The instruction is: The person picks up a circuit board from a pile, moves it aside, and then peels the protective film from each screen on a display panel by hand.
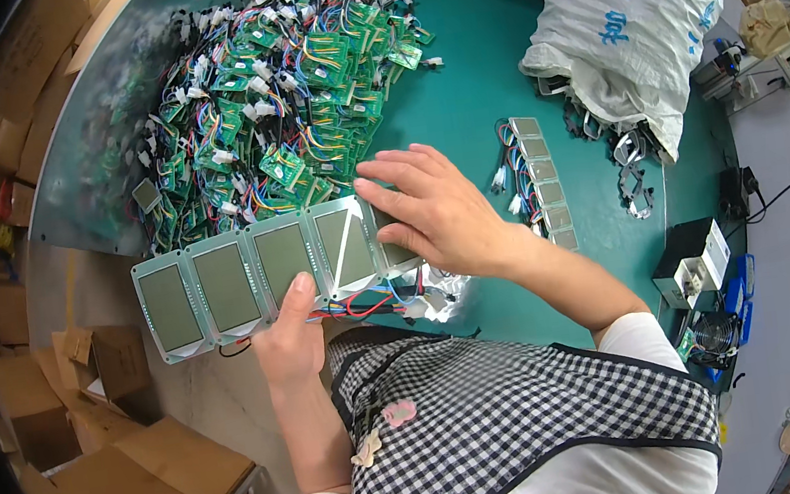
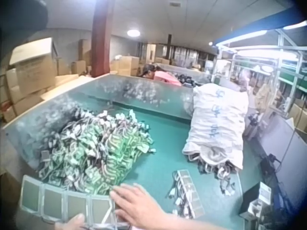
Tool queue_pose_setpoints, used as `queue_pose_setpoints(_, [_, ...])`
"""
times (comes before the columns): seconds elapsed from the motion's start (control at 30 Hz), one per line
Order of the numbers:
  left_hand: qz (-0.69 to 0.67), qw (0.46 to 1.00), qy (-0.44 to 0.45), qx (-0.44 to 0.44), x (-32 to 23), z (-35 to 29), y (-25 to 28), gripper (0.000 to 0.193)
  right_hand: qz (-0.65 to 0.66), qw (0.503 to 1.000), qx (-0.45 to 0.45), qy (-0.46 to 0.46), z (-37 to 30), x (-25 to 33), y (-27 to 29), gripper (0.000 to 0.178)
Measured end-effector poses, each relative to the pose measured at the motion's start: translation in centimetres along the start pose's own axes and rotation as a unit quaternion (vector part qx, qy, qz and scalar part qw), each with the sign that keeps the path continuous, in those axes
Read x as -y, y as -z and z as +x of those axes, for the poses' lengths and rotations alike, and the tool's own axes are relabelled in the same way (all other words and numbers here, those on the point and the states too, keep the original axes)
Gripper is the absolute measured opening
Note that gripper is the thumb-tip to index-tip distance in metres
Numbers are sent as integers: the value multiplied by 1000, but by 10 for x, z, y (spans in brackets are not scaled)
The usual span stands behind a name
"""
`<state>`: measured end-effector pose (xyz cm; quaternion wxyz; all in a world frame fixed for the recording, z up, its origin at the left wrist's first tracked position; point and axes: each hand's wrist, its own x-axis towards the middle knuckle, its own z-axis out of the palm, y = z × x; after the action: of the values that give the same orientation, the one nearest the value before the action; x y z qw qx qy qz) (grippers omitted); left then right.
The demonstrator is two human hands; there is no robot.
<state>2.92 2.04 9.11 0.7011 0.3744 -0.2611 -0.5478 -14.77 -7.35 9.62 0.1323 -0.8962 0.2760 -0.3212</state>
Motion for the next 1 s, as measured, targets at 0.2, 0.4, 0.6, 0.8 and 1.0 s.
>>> queue_pose_setpoints(0.2, [16, 1000, 1, 0, 2, 0, 0, 37, 8, 996, -82, 16, -10, -3, -11, 29])
queue_pose_setpoints(0.4, [27, 999, -20, 1, 2, 3, 5, 37, 56, 989, -137, -10, -14, -1, -12, 26])
queue_pose_setpoints(0.6, [20, 999, -23, -25, 4, 2, 6, 36, -78, 985, -135, -75, -17, 1, -17, 24])
queue_pose_setpoints(0.8, [12, 999, -14, -35, 5, 3, 5, 37, -87, 985, -148, -28, -18, 1, -16, 21])
queue_pose_setpoints(1.0, [8, 1000, -9, -25, 3, 2, 1, 36, 53, 996, 18, -74, -4, 11, 1, 26])
